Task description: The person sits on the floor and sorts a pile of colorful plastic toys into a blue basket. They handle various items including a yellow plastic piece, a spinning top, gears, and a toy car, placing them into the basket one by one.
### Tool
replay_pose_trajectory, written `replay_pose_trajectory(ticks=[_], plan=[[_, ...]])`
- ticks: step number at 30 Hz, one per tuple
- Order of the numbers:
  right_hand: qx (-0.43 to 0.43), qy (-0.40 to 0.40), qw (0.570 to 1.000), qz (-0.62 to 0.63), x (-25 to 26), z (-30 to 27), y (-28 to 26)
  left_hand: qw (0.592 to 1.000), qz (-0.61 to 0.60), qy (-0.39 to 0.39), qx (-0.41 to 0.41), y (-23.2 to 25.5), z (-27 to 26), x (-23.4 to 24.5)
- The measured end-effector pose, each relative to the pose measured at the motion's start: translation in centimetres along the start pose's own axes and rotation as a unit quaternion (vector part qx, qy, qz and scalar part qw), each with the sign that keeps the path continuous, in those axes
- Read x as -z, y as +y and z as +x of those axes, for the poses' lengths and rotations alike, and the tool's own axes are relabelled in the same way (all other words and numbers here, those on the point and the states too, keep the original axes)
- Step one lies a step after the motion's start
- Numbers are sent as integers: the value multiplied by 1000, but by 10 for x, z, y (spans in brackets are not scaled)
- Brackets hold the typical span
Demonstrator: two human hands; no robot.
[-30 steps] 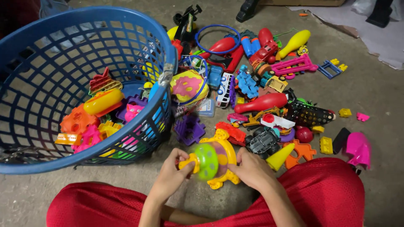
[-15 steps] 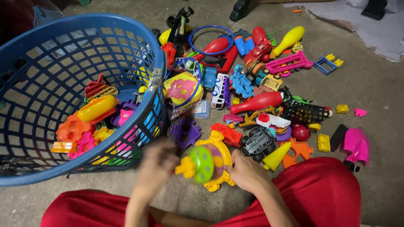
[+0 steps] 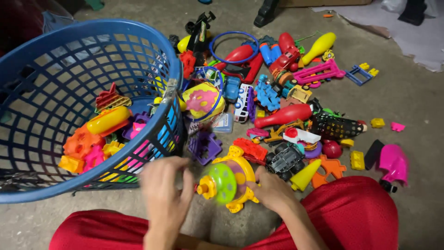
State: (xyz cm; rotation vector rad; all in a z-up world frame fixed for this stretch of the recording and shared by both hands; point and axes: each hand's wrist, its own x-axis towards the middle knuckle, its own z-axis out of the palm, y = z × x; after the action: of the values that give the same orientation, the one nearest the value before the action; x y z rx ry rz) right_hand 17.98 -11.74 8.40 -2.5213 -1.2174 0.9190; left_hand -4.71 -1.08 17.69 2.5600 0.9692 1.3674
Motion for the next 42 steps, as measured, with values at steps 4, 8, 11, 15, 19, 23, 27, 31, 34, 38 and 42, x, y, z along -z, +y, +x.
replay_pose_trajectory(ticks=[4,8,11,15,19,23,27,31,34,38,42], plan=[[19,-6,999,35,-6,5,4,988,129,69,-41,8,53,39],[-2,-15,1000,13,0,8,-3,933,359,-25,-13,-54,70,40],[-21,-30,999,17,2,1,-1,930,340,-132,57,-89,85,28],[-12,-23,999,27,5,-2,-1,921,358,-125,92,-122,109,15],[-8,-24,999,22,6,0,-4,929,338,-120,95,-130,112,15],[-3,-28,999,32,7,-2,-3,928,347,-113,70,-128,104,17],[-18,-36,999,18,10,-3,-7,935,330,-108,67,-113,108,22],[-15,-39,999,12,8,-3,-6,939,318,-110,72,-110,106,25],[-11,-39,999,10,7,0,-4,942,320,-83,49,-110,104,24],[-13,-36,999,18,2,3,-1,945,313,-80,46,-107,102,29],[-13,-29,999,28,0,8,2,956,275,-86,57,-97,100,36]])
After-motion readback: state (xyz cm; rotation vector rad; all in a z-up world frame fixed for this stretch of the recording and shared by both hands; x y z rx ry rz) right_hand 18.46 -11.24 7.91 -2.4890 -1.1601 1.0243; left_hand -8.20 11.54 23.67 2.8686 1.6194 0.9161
